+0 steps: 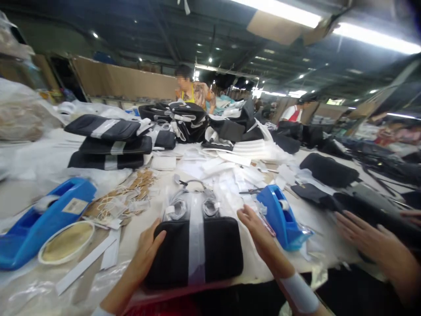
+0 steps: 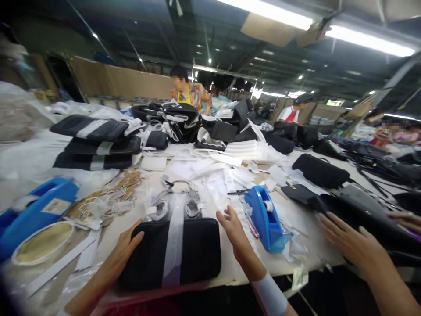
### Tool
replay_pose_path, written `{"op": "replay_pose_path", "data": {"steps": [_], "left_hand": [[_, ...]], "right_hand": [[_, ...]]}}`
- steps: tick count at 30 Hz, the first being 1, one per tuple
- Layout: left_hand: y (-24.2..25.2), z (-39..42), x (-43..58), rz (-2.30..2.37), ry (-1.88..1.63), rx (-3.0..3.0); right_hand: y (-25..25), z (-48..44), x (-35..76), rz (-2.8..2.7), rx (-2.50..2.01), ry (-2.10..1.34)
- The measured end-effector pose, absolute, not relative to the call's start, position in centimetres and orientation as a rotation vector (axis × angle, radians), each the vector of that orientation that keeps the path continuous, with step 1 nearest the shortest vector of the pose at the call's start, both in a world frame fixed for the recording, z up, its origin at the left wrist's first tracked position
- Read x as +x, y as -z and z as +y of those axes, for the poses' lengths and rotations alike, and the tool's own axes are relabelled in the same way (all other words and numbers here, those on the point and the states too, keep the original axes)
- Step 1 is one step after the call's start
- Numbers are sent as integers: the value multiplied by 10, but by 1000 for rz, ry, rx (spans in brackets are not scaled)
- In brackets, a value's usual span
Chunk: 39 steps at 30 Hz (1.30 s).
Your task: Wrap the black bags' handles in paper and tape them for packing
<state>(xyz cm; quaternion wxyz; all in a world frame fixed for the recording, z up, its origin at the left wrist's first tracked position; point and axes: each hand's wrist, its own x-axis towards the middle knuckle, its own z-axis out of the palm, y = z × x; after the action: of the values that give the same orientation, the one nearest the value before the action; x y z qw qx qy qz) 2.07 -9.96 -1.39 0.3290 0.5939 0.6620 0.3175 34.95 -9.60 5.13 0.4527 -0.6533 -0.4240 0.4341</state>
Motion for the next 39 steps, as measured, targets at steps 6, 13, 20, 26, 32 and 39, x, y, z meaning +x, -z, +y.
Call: {"op": "replay_pose_path", "data": {"steps": [6,13,20,26,32,39], "left_hand": [[19,-93,-1,1629,-780,1784],[-14,-109,13,1596,-873,1465],[-42,-109,21,1357,-856,1275],[-42,-107,25,1236,-892,1128],[-44,-103,29,1237,-910,998],[-7,-92,28,1244,-1018,871]], "right_hand": [[-41,-120,348,-1145,-1570,-1377],[-56,-98,342,-1410,-1249,-1675],[-54,-88,342,-1240,-1408,-1833],[-58,-82,333,-993,-1243,-2064],[-55,-81,331,-906,-1208,-2130],[-51,-86,331,-955,-1175,-2041]]}}
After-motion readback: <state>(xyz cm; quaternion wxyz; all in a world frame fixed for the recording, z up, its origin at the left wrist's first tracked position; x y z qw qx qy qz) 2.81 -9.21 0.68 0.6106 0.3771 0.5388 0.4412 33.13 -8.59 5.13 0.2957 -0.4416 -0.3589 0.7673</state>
